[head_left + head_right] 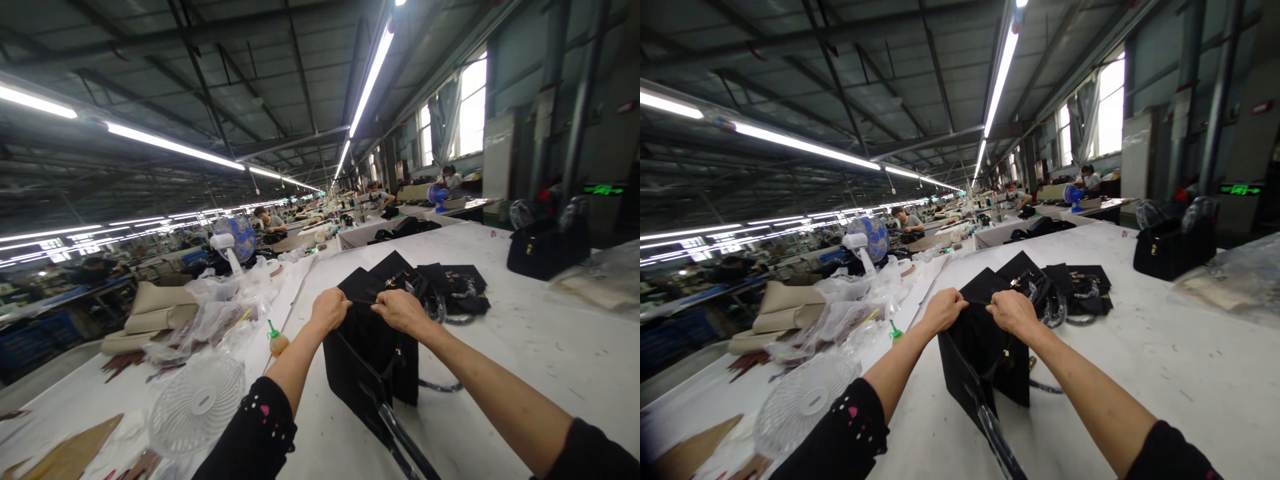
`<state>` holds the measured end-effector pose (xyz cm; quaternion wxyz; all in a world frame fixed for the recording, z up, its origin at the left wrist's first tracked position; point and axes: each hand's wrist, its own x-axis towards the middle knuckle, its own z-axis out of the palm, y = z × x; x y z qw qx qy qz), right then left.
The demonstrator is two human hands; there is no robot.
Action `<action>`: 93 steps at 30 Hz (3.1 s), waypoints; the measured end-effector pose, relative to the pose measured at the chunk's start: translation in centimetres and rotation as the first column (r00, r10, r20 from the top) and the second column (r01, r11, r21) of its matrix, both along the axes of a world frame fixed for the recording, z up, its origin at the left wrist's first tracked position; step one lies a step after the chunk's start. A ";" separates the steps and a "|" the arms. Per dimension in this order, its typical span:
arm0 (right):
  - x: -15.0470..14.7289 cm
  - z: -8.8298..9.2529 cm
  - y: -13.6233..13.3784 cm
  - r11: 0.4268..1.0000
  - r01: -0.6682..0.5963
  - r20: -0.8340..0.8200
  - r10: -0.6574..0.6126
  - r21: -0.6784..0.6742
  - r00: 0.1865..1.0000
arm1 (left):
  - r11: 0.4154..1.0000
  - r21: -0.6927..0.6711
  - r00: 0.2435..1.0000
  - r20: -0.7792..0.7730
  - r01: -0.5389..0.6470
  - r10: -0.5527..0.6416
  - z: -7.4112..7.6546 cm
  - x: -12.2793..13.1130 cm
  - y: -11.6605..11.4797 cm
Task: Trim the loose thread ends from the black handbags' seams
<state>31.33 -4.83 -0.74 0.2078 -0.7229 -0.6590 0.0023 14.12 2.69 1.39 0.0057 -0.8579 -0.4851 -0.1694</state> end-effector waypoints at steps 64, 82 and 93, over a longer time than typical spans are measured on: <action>0.5 2.0 2.5 0.981 -0.150 -0.041 0.146 -0.126 0.988 | 0.919 -0.336 0.941 0.325 0.207 -0.093 -0.6 -2.1 1.1; -0.6 1.3 3.1 0.934 -0.356 0.012 0.356 -0.006 0.934 | 0.918 -0.334 0.919 0.387 0.214 -0.074 -1.4 -2.3 0.9; -1.6 2.0 2.8 0.935 -0.351 0.005 0.352 -0.053 0.936 | 0.852 -0.408 0.875 0.470 0.328 -0.112 -1.7 -3.3 1.1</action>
